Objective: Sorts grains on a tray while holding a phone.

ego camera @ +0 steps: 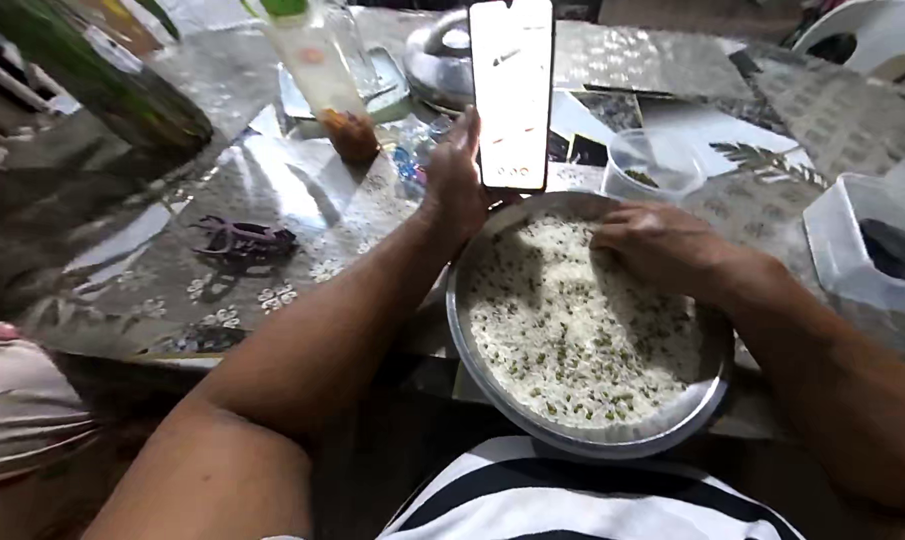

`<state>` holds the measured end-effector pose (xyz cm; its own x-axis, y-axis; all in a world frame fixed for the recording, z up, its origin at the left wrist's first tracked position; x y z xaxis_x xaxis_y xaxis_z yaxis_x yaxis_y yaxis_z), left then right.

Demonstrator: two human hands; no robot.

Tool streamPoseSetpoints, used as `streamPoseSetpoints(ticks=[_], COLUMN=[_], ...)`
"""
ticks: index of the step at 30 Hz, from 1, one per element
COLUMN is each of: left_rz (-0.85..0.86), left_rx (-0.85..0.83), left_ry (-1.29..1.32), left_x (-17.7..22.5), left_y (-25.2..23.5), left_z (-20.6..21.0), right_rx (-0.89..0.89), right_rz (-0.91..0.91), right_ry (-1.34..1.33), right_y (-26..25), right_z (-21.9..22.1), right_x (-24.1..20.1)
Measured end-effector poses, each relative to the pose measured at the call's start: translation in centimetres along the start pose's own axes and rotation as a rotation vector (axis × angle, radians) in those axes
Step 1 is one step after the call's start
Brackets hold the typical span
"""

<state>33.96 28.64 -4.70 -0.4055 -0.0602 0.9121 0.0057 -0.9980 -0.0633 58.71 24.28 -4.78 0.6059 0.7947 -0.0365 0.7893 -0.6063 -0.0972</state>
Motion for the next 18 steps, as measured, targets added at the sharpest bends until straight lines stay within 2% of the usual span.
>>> streamPoseSetpoints(ticks=[4, 9, 11, 13, 16, 17, 18], left_rz=[-0.033, -0.031, -0.032, -0.039, -0.058, -0.058, -0.055], left_rx=[0.019, -0.027, -0.021, -0.021, 0.000, -0.004, -0.017], left_ry=[-0.011, -0.030, -0.025, -0.022, 0.005, 0.006, 0.001], left_x=[0.3, 0.3, 0.0, 0.0, -0.1, -0.1, -0.1], left_y=[0.4, 0.4, 0.4, 0.4, 0.4, 0.4, 0.4], left_z=[0.3, 0.6, 0.5, 0.5, 0.4, 0.4, 0.5], right_rx=[0.078, 0.100, 0.095, 0.030, -0.239, -0.286, -0.256], right_rz=[-0.064, -0.218, -0.219, -0.152, 0.010, 0.024, -0.015], right_ry=[-0.036, -0.057, -0.057, -0.059, -0.127, -0.134, -0.124], right_y=[0.7, 1.1, 1.3, 1.7, 1.9, 1.8, 1.6], right_z=[-1.1, -1.9, -1.8, -2.2, -3.0, -3.1, -2.7], right_x=[-1.3, -2.6, -2.5, -2.3, -3.1, -3.4, -3.6])
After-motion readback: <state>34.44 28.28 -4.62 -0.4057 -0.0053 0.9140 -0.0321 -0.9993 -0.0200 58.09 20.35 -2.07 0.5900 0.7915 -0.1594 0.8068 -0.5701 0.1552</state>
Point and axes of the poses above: each hand's wrist, its own y-axis away from the middle knuckle, its own z-axis out of the palm, x = y × z, the point moved 1 cm from there along -y, towards the middle knuckle, and after that the axes turned 3 degrees about -x, right-handed, at the moved point
